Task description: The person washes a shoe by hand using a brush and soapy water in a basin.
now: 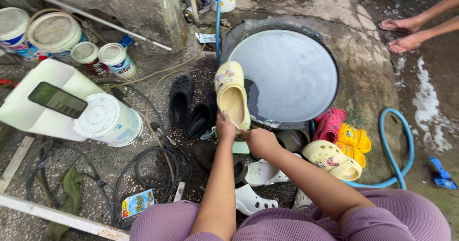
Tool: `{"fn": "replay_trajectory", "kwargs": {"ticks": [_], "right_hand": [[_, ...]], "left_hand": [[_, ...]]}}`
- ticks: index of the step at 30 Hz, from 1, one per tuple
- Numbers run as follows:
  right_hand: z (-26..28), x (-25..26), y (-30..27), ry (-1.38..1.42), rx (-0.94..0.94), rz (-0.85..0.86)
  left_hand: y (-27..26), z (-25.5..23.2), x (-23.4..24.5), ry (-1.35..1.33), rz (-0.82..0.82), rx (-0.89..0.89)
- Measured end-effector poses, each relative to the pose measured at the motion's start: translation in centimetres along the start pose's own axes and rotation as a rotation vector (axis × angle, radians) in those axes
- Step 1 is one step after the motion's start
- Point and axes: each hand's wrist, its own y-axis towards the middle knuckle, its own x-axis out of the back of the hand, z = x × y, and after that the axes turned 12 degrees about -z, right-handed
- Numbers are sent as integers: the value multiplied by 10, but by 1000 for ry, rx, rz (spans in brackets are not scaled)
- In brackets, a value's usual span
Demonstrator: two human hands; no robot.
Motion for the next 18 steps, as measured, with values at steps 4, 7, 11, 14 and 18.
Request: {"fn": "replay_trajectory", "kwargs": {"ticks": [4, 7, 11, 14, 18], "right_hand": [[-23, 1, 2, -147, -72, -44], [-21, -23, -3, 66, 52, -75], [-5, -8, -26, 120, 98, -35], [-20, 19, -27, -106, 90, 54], [-32, 16, -14, -147, 95, 79]], "left_hand": [[-4, 7, -2, 76, -32, 29], [-1, 11, -3, 136, -54, -122], [-4, 8, 0, -19, -43, 1], [-4, 3, 4, 66, -42, -69], [4, 9, 3, 104, 14, -229]]}}
